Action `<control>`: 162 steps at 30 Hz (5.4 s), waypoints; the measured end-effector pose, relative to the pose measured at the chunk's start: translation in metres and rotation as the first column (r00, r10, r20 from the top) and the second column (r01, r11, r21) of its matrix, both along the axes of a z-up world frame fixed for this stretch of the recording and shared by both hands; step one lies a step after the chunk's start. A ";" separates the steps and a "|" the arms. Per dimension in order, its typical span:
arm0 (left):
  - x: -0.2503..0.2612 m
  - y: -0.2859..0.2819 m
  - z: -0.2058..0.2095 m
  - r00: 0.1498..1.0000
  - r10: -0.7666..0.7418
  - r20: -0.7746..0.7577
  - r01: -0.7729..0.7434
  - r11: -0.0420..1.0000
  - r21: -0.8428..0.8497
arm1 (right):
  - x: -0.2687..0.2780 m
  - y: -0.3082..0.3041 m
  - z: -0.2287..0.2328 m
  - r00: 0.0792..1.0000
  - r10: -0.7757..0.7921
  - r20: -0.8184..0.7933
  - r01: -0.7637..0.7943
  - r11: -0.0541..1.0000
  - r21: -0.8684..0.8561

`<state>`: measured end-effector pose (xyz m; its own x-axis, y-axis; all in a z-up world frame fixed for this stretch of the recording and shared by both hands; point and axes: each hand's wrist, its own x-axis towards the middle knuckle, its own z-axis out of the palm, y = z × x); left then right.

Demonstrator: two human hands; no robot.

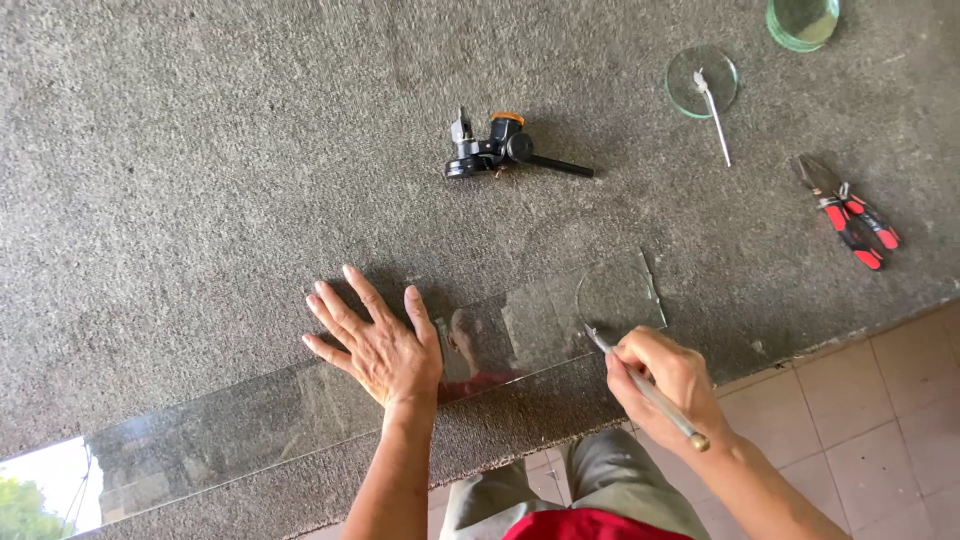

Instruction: Cutting circular pieces from a glass sheet using specialized glass cutting tools and pliers.

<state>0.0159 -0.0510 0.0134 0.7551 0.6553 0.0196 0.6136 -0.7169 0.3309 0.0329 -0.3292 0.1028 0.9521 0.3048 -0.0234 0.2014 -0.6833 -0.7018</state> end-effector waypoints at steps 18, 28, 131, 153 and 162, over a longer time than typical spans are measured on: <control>0.003 0.003 -0.002 1.000 0.026 0.000 -0.026 1.000 -0.008 | 0.061 0.016 -0.003 0.990 0.017 0.138 -0.013 0.999 -0.032; -0.002 0.001 -0.001 1.000 0.011 0.025 -0.010 1.000 -0.017 | 0.058 0.025 0.000 0.995 0.048 0.089 -0.040 0.995 -0.087; 0.003 -0.125 -0.014 0.541 0.803 -0.248 0.121 -0.366 -0.923 | 0.060 -0.068 -0.040 0.628 0.221 -0.746 0.404 0.726 0.556; 0.034 -0.191 0.037 0.934 0.271 -0.234 -0.249 0.022 -0.968 | 0.188 -0.178 -0.033 0.956 -0.234 -0.175 0.207 0.965 -0.162; 0.033 -0.203 0.044 0.948 0.216 -0.234 -0.261 0.106 -0.960 | 0.249 -0.197 -0.016 0.981 -0.142 0.134 0.167 0.966 -0.199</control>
